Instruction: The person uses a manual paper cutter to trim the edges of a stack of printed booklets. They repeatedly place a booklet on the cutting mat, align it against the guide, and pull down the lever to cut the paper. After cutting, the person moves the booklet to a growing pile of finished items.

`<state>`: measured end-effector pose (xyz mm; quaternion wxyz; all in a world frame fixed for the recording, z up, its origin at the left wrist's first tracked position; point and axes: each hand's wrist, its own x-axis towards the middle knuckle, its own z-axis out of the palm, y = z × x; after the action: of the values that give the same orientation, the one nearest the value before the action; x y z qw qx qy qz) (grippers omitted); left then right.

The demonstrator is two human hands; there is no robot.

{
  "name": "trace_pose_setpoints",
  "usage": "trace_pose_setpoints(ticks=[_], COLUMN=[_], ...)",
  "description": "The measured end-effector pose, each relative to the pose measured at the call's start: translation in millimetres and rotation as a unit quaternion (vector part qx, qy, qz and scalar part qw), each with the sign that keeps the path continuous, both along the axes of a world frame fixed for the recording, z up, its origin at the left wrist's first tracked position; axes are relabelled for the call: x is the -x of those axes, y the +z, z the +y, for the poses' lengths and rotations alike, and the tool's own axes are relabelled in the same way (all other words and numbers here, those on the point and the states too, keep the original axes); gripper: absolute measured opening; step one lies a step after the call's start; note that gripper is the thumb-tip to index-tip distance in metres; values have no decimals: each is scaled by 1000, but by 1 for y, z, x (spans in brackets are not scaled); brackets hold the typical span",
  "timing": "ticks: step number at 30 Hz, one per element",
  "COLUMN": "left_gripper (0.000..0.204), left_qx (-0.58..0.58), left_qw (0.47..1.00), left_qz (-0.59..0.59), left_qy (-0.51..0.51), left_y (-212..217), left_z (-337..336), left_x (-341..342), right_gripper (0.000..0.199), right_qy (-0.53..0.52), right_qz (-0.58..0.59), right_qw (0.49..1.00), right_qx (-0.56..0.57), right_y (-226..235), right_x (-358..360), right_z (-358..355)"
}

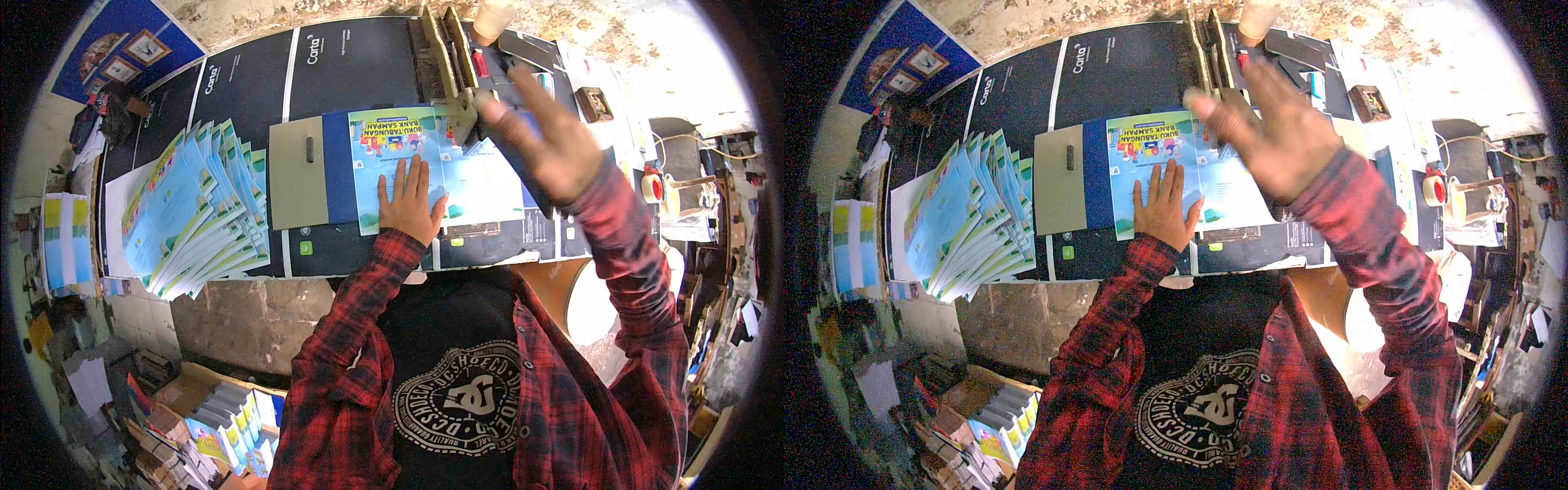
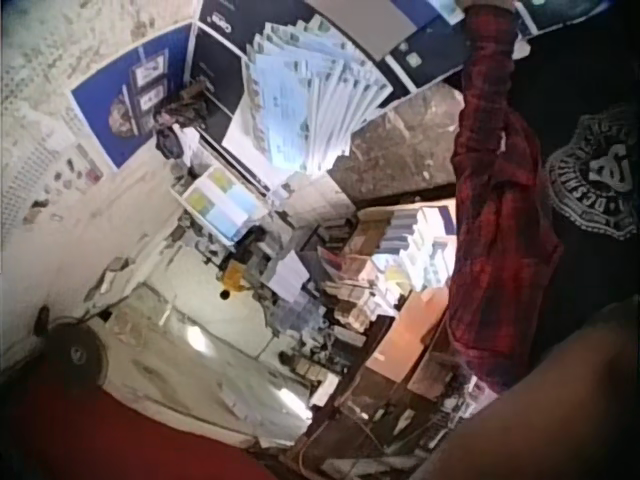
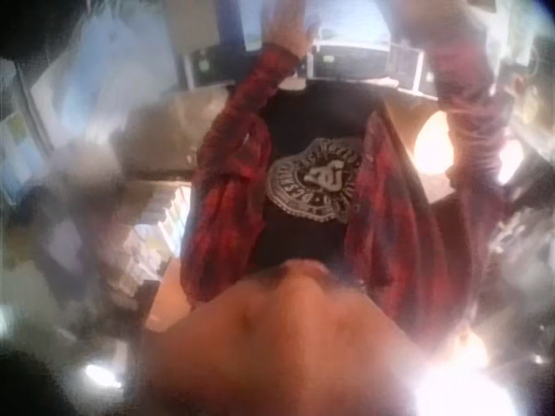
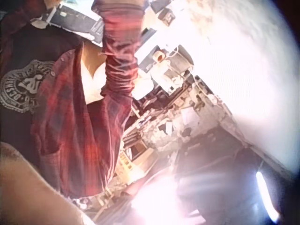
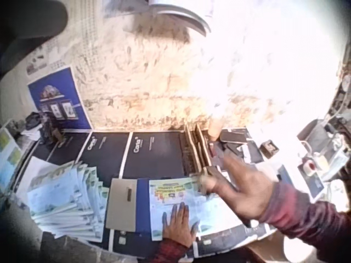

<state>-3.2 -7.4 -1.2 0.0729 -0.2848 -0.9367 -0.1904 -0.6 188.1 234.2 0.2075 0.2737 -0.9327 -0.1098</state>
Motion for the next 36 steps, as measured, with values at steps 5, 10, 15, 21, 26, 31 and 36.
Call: trace_pose_setpoints(ticks=[5, 10, 15, 21, 26, 31, 36], left_gripper=[70, 71, 72, 71, 70, 72, 70], left_qx=[-25, -33, -25, -5, 8, -32, -29], left_qw=[1000, 999, 999, 1000, 1000, 999, 999], left_qz=[-7, -22, -48, -12, 4, -18, -15], left_qy=[-3, 0, 2, 10, 11, -5, 23], left_y=[0, 1, -1, -4, 2, -3, -8], left_z=[-1, -1, -5, -2, -3, 3, -12], left_x=[-3, -4, -16, -3, -1, -1, -5], right_gripper=[90, 97, 100, 82, 52, 57, 59], right_qy=[-237, -230, -226, -187, -262, -331, -362], right_qz=[-223, -142, -94, -175, -400, -272, -290], right_qw=[907, 928, 932, 912, 630, 774, 603], right_qx=[266, 256, 266, 320, 613, 466, 649], right_y=[-53, -99, -142, -67, -15, -258, -287], right_x=[-36, -49, -65, -40, 11, -50, -50], right_z=[-34, -46, -52, -28, 39, 222, 151])
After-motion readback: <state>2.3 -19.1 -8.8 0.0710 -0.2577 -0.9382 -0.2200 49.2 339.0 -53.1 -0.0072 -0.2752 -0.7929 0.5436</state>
